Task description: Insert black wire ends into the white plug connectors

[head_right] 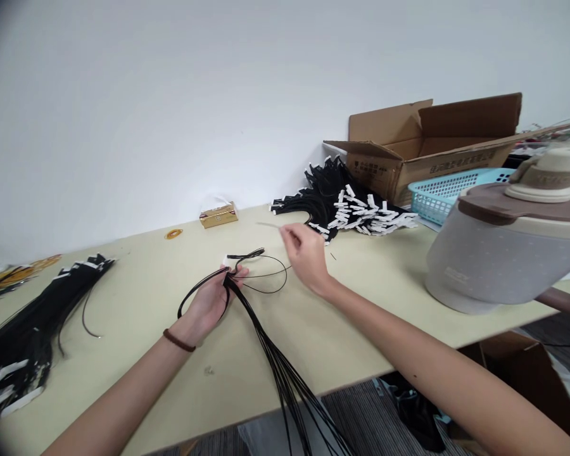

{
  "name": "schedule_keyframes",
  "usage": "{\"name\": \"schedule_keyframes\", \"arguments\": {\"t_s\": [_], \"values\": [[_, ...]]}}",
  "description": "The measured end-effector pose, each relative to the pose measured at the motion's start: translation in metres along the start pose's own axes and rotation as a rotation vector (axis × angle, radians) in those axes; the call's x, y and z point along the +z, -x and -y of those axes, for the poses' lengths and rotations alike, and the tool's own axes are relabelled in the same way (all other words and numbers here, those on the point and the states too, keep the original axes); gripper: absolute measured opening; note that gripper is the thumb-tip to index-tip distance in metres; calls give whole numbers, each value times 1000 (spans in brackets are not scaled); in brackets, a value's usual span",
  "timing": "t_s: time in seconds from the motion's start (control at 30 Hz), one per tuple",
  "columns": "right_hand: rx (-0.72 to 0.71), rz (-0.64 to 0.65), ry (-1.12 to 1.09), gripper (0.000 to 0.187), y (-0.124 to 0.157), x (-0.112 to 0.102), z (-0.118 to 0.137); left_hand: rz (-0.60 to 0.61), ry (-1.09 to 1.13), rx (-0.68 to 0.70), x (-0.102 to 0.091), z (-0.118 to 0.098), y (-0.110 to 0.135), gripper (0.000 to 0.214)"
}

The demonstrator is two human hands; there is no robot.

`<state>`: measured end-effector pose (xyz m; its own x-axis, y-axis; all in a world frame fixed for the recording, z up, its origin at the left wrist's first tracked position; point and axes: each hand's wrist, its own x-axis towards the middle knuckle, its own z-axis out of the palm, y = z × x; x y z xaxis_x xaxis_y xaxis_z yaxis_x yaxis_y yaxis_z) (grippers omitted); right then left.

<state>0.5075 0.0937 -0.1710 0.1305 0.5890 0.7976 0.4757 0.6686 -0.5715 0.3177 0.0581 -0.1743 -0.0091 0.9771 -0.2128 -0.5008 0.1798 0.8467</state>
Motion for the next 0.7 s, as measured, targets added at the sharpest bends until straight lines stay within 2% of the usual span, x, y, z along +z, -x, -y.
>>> {"name": "schedule_keyframes", "arguments": {"t_s": [0.1, 0.23, 0.53, 0.7], "values": [[-210, 161, 81, 25, 17, 11, 13, -8, 24, -11, 1, 1, 1, 4], [-334, 298, 138, 26, 33, 21, 17, 9, 32, -3, 4, 2, 3, 1], [-399, 282, 209, 23, 35, 22, 12, 130, -43, 79, 3, 6, 6, 14], [-453, 253, 241, 23, 34, 22, 14, 141, -65, 86, 5, 7, 7, 13]]}}
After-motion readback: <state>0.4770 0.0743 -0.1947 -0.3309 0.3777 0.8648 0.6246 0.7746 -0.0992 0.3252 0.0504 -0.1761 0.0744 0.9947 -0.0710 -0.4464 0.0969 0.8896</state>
